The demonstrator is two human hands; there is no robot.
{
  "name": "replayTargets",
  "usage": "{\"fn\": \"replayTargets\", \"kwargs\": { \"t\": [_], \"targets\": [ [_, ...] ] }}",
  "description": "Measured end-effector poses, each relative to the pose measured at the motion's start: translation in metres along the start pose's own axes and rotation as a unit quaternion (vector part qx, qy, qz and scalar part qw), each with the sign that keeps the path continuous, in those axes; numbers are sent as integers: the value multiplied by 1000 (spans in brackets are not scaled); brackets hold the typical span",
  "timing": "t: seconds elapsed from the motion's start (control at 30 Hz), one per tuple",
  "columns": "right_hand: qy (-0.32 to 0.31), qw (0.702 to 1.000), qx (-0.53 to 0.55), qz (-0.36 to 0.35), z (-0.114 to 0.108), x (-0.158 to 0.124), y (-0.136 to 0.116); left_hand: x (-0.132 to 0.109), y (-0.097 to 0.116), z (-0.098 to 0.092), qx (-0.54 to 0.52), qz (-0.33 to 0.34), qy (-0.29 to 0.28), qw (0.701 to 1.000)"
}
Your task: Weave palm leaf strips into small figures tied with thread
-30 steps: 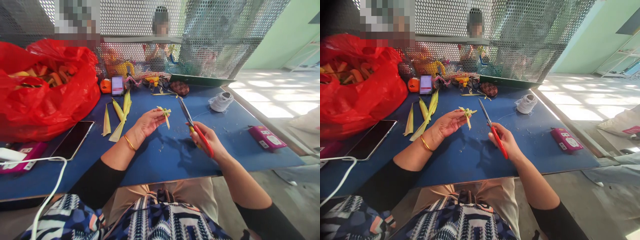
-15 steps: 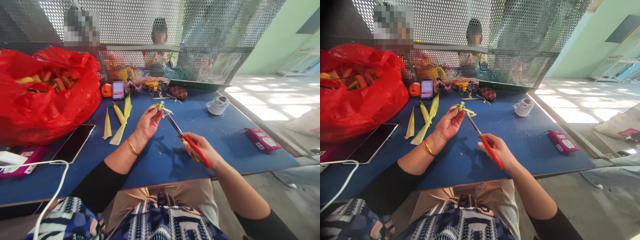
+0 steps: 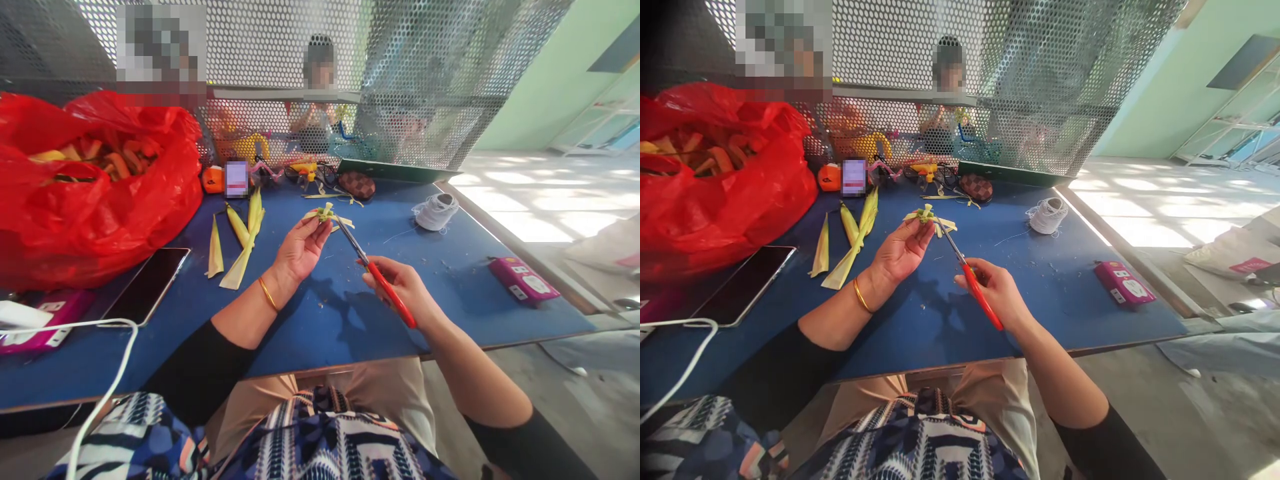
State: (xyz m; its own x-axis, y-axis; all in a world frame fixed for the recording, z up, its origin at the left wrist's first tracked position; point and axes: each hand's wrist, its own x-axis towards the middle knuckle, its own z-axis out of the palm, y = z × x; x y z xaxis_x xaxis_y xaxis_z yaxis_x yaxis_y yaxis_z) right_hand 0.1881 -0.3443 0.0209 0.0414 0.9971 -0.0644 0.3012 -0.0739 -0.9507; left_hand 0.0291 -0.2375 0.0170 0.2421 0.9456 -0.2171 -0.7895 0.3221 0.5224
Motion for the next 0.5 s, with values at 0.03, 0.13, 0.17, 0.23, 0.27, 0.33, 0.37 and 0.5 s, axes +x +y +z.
{"fn": "replayTargets", "kwargs": {
  "t": [0.03,0.13,0.17,0.23,0.27,0.33,0.37,0.5],
  "targets": [
    [3,1000,-7,-4,0,1,1,0,0,0,2,0,3,1000],
    [19,999,-24,-15,0,2,4,1,-1,-2,3,-1,10,1000],
    [25,999,-29,-19,0,2,5,1,-1,-2,3,-2,12,1000],
    [33,998,-36,-26,-1,2,8,2,-1,-2,2,-5,15,1000],
    [37,998,-39,-30,-1,2,9,2,-1,-1,0,-5,18,1000],
    [44,997,-46,-37,-2,2,12,2,-1,-1,-1,-6,22,1000],
    [46,997,-48,-40,-2,2,13,2,-1,-1,-2,-7,23,1000],
    [53,995,-63,-54,-2,1,14,2,-1,-1,-2,-10,22,1000]
  ]
}}
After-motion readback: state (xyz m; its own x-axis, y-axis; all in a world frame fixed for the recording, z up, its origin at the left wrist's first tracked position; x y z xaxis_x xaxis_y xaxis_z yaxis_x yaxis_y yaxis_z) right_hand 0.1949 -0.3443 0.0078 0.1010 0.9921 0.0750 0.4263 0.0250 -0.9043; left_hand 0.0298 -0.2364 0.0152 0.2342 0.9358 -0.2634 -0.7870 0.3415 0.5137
